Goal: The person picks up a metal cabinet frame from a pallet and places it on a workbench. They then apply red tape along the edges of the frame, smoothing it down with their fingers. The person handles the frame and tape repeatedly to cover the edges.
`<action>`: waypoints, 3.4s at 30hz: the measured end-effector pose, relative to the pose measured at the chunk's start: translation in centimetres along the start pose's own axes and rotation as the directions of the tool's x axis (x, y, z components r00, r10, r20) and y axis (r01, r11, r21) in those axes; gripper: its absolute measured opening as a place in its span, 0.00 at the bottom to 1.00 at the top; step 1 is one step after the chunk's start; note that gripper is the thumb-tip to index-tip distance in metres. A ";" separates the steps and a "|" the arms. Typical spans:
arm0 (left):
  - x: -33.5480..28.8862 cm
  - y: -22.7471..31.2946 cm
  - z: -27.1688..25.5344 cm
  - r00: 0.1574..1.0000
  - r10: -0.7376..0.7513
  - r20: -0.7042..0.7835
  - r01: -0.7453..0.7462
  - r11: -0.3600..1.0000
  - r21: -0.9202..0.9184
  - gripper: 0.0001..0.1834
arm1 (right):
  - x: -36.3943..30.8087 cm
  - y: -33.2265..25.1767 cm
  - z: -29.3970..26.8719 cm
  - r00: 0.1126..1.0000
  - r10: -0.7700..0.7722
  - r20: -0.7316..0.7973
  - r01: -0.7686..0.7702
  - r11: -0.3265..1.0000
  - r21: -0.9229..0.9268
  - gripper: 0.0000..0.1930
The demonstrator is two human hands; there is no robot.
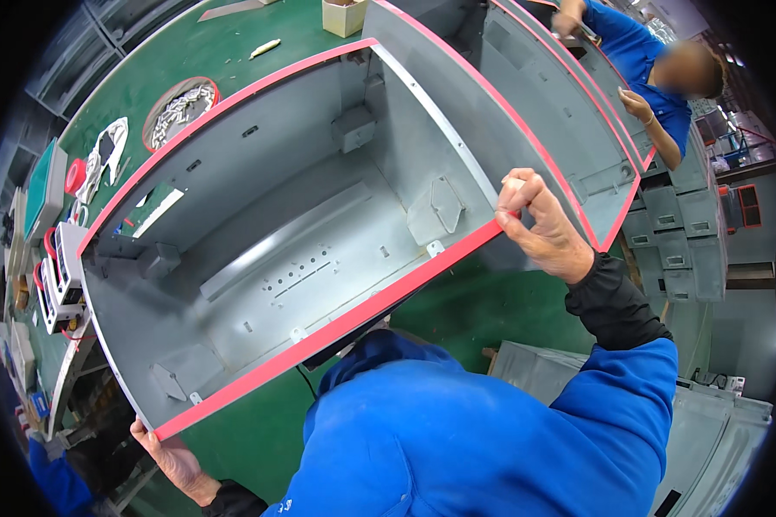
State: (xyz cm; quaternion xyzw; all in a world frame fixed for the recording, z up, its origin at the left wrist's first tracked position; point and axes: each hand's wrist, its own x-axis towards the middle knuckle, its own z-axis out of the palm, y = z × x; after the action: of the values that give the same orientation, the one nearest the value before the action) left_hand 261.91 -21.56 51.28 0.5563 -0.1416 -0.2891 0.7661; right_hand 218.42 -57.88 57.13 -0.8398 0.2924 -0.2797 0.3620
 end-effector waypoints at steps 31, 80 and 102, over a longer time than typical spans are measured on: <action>0.4 -0.3 -1.1 0.999 -0.043 0.006 0.043 0.990 -0.135 0.21 | 0.3 0.1 -0.1 0.980 -0.181 0.081 0.198 0.930 -0.309 0.15; 1.0 0.8 -1.1 0.984 -0.003 0.178 -0.025 0.988 0.154 0.19 | -5.6 0.7 8.5 0.893 -0.353 -0.278 0.173 0.841 -0.512 0.10; 46.1 -1.9 -38.1 0.766 0.482 -0.426 0.214 0.433 0.876 0.28 | -1.1 -23.7 41.1 0.838 -0.226 -0.498 0.100 0.959 -0.266 0.10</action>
State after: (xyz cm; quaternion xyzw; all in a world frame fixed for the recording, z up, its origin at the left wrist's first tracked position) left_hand 318.49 -20.28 31.71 0.9195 -0.0564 0.0993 0.3761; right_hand 252.56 -25.43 51.21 -0.7899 0.3371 -0.4916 0.1440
